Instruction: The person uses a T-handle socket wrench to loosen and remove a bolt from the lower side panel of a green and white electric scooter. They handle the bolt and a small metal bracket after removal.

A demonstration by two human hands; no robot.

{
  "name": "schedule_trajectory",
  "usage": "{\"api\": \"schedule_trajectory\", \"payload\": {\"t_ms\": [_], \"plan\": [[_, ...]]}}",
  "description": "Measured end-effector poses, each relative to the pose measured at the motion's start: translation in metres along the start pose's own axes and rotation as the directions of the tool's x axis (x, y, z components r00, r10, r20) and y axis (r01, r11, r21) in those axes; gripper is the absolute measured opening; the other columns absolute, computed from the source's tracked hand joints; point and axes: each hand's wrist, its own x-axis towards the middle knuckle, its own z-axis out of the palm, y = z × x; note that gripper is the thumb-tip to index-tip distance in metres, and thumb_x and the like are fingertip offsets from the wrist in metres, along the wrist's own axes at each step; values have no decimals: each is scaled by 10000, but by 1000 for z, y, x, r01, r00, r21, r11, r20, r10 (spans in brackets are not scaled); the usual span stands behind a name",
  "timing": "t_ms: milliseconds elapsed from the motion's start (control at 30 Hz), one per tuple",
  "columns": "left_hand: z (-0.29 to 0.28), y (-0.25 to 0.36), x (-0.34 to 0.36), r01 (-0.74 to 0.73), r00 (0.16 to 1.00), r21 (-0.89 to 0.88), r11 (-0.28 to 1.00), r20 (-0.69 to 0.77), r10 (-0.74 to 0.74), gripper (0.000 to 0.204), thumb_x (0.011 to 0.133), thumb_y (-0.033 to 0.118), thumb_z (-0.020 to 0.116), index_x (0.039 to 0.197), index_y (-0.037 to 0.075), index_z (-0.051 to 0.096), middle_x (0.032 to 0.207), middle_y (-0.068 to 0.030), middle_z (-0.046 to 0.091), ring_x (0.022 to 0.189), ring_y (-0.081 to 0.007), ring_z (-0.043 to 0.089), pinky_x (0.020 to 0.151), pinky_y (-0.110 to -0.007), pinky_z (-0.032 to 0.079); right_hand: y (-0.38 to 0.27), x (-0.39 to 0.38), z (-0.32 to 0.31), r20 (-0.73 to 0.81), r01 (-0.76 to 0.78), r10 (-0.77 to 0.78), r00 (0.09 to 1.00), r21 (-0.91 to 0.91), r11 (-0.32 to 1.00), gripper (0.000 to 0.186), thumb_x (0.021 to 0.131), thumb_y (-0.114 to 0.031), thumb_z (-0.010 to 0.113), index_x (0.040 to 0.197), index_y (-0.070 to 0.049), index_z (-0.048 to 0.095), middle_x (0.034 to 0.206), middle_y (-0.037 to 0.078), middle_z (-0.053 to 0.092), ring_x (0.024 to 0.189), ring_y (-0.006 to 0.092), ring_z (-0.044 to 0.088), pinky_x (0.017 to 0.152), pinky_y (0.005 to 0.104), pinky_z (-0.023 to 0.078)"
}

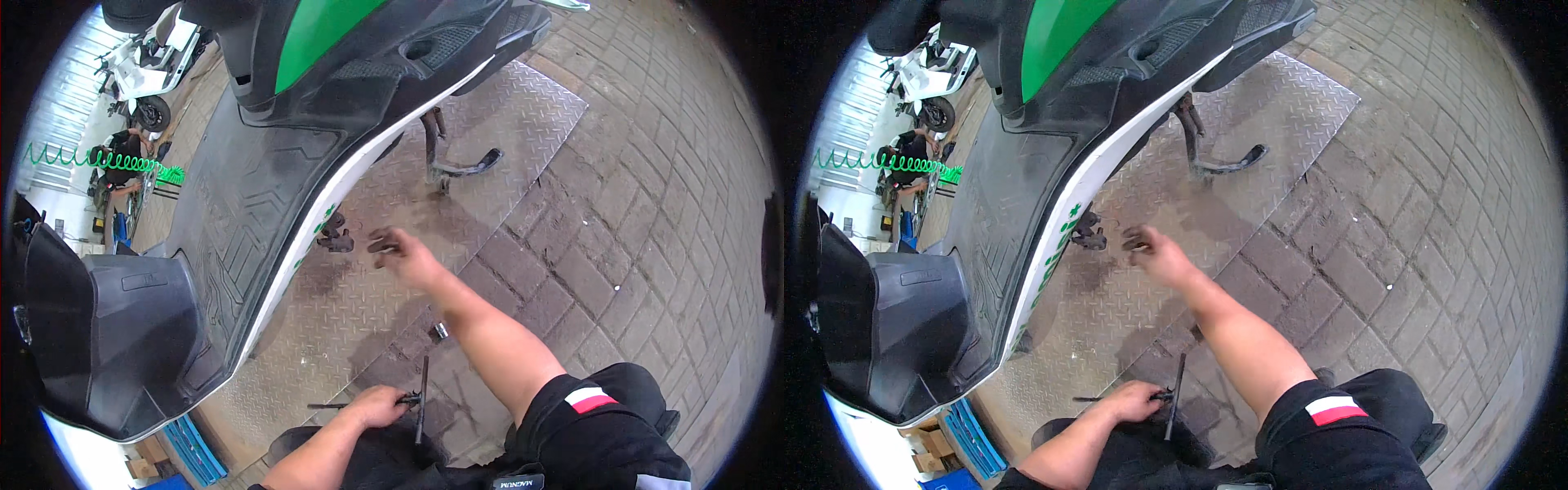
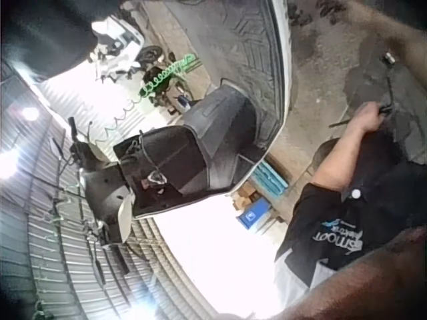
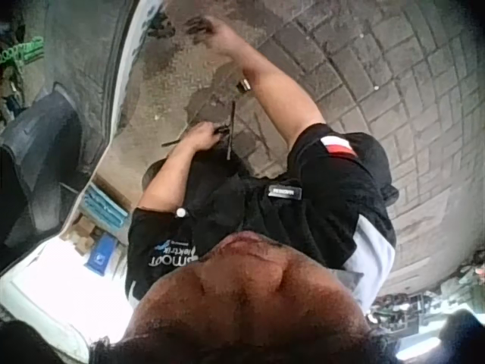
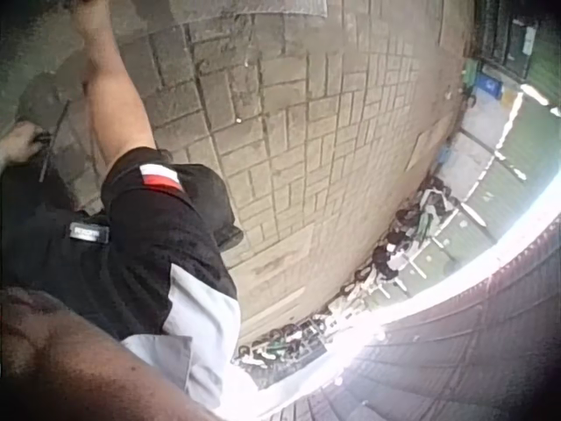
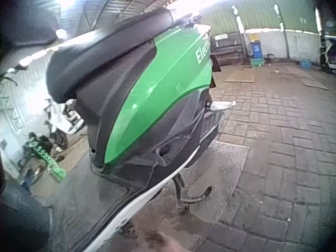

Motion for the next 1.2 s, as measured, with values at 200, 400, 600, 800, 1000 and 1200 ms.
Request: {"api": "schedule_trajectory", "payload": {"t_ms": [200,400,600,800,1000,1200], "plan": [[12,11,-7,-26,999,-119,993,30,30,289,898,305,561,1075,88,635,1012,-194,664,995,-391,613,835,-477,491,43,24,-98,-435,-370,55,899,-684,629,533,822,-168,654,1324,-119,480,1238,228,562,1043,335,604,908,435,500],[46,-25,-44,100,992,-358,928,-40,-122,360,890,361,587,1120,88,638,1009,-198,671,977,-378,636,840,-443,497,22,50,-136,-358,-364,199,912,-931,-7,598,846,-184,563,1421,-194,399,1467,199,340,1315,389,391,1018,496,427],[92,-43,-54,266,957,-423,866,5,-292,342,885,343,588,1107,88,641,990,-203,673,972,-385,633,832,-434,495,31,57,-151,-219,-215,157,963,-976,-47,574,827,-140,543,1389,-175,435,1438,157,386,1324,387,371,1049,510,388],[56,-3,-61,231,964,-454,860,-12,-265,315,892,331,582,1060,72,644,971,-209,669,958,-389,633,814,-441,493,52,53,-174,-173,-171,5,985,-968,182,463,823,-168,620,1271,-109,518,1297,156,534,1237,357,465,1022,446,412],[57,-10,-48,159,983,-452,878,-8,-182,299,884,261,587,1137,110,632,998,-189,676,952,-337,646,813,-418,490,55,47,-166,-189,-186,79,979,-650,737,357,800,-109,721,1102,-31,546,1018,112,670,936,286,648,836,343,499],[32,2,-22,76,987,-379,922,-101,-123,324,899,356,600,1039,68,647,968,-204,668,934,-371,638,801,-425,497,7,29,-125,-6,-3,2,1000,-184,983,256,793,-47,732,970,-6,552,886,70,627,844,151,589,746,310,479]]}}
